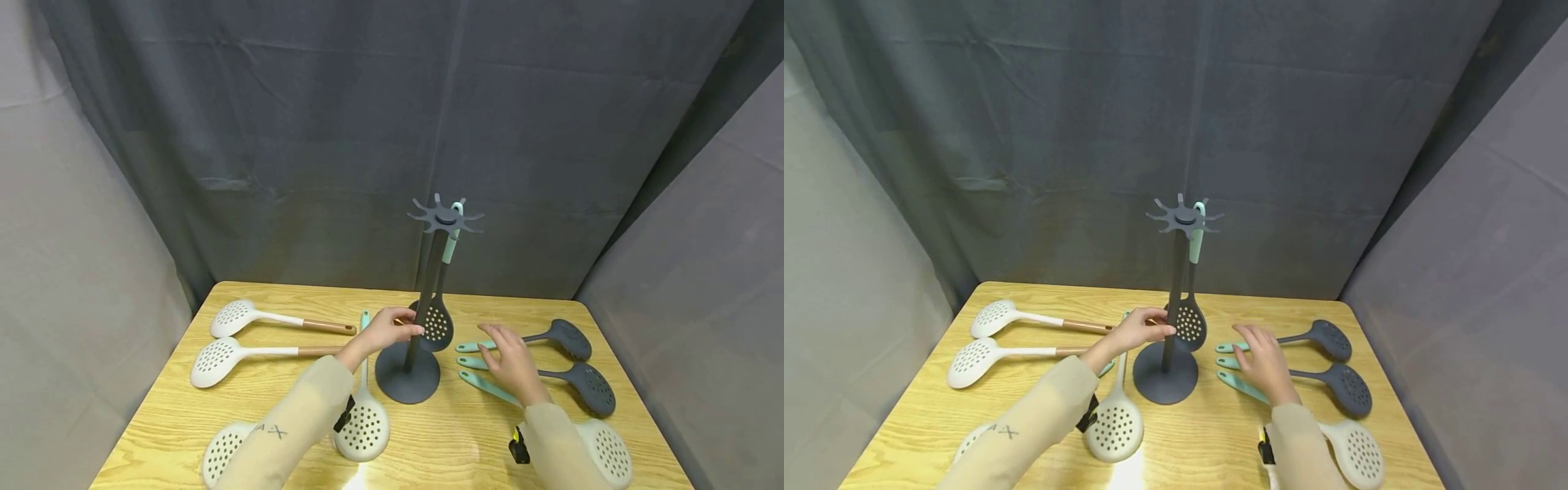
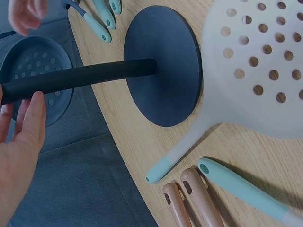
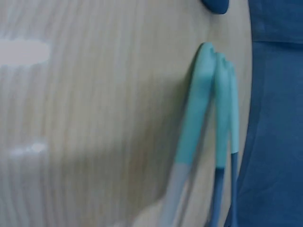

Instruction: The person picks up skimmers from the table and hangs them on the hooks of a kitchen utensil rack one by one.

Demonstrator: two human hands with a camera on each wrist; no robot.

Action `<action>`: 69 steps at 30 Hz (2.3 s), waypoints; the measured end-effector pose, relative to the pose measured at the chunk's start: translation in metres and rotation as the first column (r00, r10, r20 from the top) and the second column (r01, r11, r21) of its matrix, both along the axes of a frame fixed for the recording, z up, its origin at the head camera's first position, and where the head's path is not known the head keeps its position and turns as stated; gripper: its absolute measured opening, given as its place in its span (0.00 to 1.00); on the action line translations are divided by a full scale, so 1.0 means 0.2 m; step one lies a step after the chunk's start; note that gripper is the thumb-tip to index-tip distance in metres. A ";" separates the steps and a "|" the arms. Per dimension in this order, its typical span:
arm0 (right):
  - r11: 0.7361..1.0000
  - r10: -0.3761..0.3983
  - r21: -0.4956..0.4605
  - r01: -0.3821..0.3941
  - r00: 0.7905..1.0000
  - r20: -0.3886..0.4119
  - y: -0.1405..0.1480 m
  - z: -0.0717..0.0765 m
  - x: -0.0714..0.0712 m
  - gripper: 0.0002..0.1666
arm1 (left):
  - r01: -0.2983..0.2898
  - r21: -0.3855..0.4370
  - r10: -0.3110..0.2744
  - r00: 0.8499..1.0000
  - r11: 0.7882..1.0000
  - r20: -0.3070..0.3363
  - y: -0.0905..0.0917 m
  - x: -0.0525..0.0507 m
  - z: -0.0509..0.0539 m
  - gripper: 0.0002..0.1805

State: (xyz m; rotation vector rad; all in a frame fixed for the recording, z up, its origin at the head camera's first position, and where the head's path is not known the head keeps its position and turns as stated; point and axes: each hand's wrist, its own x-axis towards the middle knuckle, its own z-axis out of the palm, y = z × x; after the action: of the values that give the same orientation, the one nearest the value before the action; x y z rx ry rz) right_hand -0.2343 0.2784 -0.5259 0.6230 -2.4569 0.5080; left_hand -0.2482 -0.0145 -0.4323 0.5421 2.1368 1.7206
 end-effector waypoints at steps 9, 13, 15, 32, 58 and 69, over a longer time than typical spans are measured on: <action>1.000 0.015 0.008 -0.017 0.980 0.197 0.06 -0.09 0.08 0.28 | -0.005 0.007 0.005 1.000 1.000 -0.001 0.00 0.01 0.01 0.16; 1.000 0.000 0.000 0.000 0.929 0.369 0.09 -0.13 0.11 0.25 | 0.000 -0.003 0.000 1.000 1.000 -0.004 0.00 0.00 0.00 0.17; 1.000 -0.011 0.003 0.011 0.897 0.441 0.09 -0.14 0.11 0.25 | -0.001 -0.007 0.001 1.000 1.000 -0.008 0.00 -0.01 -0.02 0.17; 0.994 -0.099 0.032 0.103 0.754 0.649 0.12 -0.23 0.14 0.22 | -0.021 -0.010 0.021 1.000 1.000 0.005 0.02 -0.08 -0.14 0.20; 0.996 -0.092 0.052 0.077 0.766 0.636 0.10 -0.23 0.15 0.16 | -0.003 -0.014 0.002 1.000 1.000 -0.009 0.00 0.00 0.00 0.17; 0.991 -0.107 0.014 0.132 0.730 0.675 0.10 -0.17 0.15 0.16 | -0.004 -0.030 0.003 1.000 1.000 -0.009 0.00 0.00 0.00 0.18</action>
State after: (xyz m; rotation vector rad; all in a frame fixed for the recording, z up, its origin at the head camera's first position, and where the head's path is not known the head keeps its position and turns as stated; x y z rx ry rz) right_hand -0.2038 0.2981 -0.5598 0.2727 -3.1371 0.8425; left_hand -0.2487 -0.0147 -0.4324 0.5393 2.1675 1.6880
